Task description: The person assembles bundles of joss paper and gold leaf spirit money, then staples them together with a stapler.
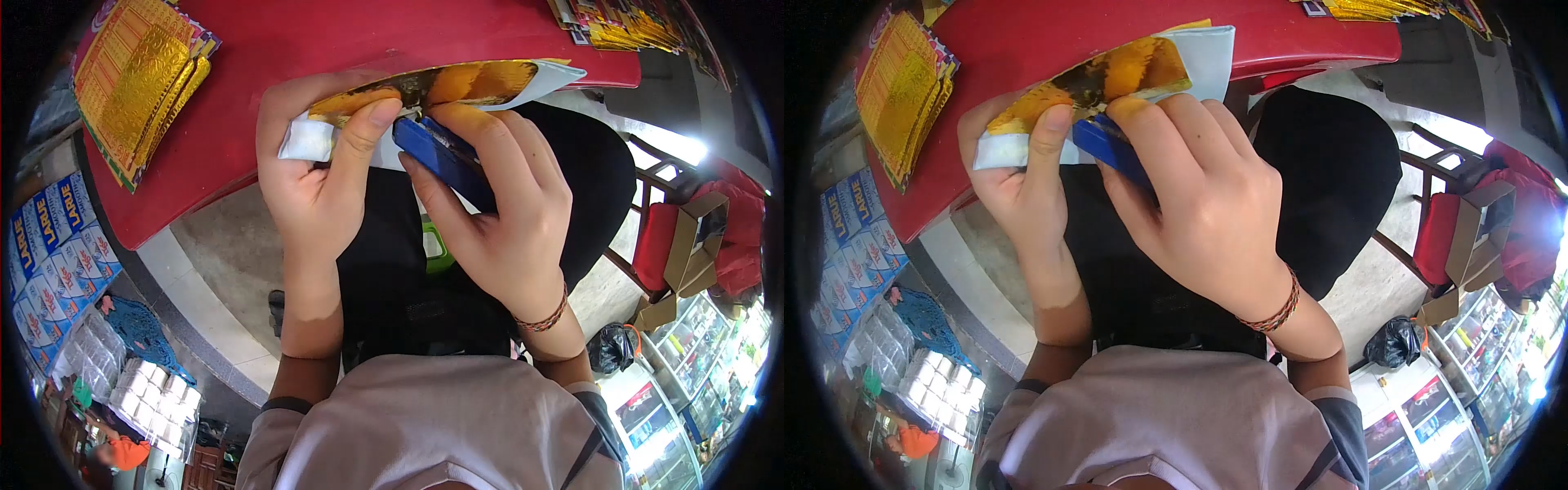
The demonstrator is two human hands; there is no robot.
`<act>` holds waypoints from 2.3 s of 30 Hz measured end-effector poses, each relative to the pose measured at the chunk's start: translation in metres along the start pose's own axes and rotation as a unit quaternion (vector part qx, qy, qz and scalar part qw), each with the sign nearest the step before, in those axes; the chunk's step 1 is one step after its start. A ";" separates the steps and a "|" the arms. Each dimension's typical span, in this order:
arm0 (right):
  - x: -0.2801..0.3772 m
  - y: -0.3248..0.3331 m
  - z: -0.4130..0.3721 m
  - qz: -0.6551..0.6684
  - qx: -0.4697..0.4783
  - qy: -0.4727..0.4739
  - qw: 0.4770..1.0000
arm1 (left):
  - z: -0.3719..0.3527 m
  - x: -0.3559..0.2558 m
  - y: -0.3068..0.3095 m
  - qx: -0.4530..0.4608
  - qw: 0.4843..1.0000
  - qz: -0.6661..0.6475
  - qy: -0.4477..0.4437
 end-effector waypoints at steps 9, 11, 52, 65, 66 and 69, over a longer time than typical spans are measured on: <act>0.004 0.004 0.002 0.035 0.051 -0.019 0.998 | 0.000 0.001 0.002 -0.004 1.000 0.008 -0.028; 0.003 0.004 0.003 0.031 0.050 -0.011 0.998 | 0.000 0.000 0.002 0.002 1.000 0.007 -0.014; -0.013 0.089 -0.053 0.450 -0.051 -0.168 0.876 | -0.030 -0.106 -0.053 0.283 0.941 0.077 -0.168; -0.043 0.088 -0.057 0.453 -0.145 0.062 0.877 | -0.040 -0.124 -0.067 0.275 0.926 0.178 -0.187; -0.043 0.088 -0.058 0.456 -0.147 0.054 0.876 | -0.041 -0.126 -0.069 0.282 0.926 0.171 -0.183; -0.044 0.087 -0.062 0.465 -0.153 0.036 0.871 | -0.045 -0.132 -0.073 0.271 0.936 0.152 -0.167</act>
Point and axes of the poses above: each hand's wrist, its own z-axis towards the middle knuckle, its own y-axis out of the back of the hand, x = y × z, the point moved 3 cm from there along z, towards the middle knuckle, and after that the axes turned 9 degrees about -z, right-handed, at the moved point
